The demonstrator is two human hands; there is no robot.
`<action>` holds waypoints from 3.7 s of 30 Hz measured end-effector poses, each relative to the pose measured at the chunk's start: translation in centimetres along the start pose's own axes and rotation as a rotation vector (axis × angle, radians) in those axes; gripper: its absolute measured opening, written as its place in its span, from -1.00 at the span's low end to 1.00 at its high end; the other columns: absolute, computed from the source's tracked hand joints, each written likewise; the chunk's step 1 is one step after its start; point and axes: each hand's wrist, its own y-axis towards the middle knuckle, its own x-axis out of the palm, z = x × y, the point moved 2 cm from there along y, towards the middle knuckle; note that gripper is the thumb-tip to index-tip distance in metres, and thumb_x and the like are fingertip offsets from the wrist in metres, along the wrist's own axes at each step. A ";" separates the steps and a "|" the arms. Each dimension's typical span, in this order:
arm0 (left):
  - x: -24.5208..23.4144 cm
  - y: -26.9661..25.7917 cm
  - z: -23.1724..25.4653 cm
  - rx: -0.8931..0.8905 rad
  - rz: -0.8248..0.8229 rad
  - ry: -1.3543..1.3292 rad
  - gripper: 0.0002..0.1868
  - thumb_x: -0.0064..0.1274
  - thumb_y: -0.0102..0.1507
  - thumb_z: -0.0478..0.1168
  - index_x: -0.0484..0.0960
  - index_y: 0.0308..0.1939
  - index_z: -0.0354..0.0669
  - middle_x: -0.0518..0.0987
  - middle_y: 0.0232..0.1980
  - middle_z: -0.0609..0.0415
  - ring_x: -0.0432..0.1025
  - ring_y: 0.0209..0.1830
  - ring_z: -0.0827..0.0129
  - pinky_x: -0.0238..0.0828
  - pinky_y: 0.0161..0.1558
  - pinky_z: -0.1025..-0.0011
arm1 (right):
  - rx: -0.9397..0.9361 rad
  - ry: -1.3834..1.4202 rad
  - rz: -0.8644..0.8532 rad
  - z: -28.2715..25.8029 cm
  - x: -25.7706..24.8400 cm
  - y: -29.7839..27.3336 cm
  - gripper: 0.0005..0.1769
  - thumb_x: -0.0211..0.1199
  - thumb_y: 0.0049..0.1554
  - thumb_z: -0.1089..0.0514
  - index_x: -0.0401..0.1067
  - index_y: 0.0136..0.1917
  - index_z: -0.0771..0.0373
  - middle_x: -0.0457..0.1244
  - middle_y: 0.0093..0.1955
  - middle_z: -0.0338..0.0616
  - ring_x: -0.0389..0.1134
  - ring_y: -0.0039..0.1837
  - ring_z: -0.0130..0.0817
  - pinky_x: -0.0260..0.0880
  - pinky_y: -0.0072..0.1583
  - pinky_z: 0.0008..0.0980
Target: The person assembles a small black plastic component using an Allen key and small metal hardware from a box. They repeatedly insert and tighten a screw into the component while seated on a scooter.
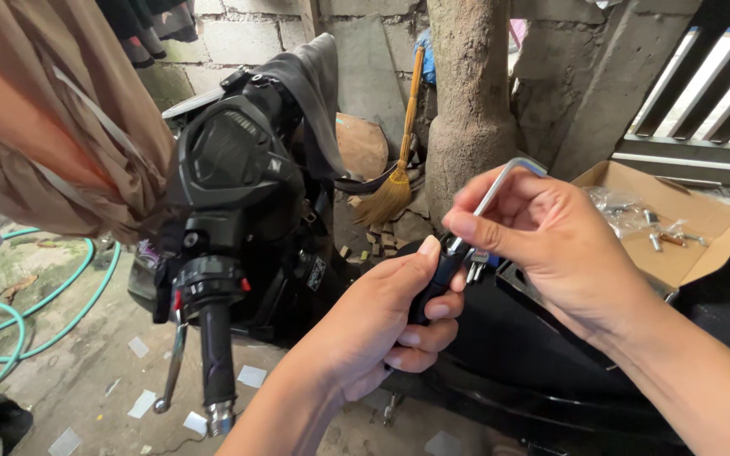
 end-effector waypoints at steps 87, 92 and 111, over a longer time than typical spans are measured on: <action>-5.8 -21.9 2.4 0.278 0.193 0.156 -0.54 -0.29 0.44 0.22 0.42 -0.18 -0.07 0.28 -0.45 0.28 0.08 -0.64 0.60 -0.04 -0.61 0.57 | -0.116 0.055 -0.033 -3.6 23.3 -2.3 -0.85 0.31 0.22 0.13 0.42 -0.11 0.23 0.42 -0.13 -0.18 0.38 -0.08 -0.59 0.33 0.00 -0.59; -6.4 -18.9 2.8 0.210 0.228 0.145 -0.55 -0.26 0.43 0.22 0.42 -0.19 -0.06 0.29 -0.46 0.28 0.10 -0.63 0.59 -0.02 -0.60 0.57 | -0.075 0.005 -0.046 -3.0 21.0 -0.4 -0.79 0.32 0.24 0.17 0.46 0.14 0.20 0.43 -0.12 -0.12 0.36 -0.10 -0.54 0.27 -0.05 -0.54; -15.8 -7.7 9.0 -0.037 -0.141 0.199 -0.57 -0.27 0.44 0.17 0.42 -0.21 -0.09 0.26 -0.48 0.27 0.06 -0.67 0.62 -0.11 -0.67 0.61 | -0.103 -0.073 0.432 4.0 18.4 6.0 -0.74 0.41 0.21 0.21 0.40 -0.24 0.29 0.29 -0.24 -0.30 0.25 -0.15 -0.61 0.28 0.00 -0.57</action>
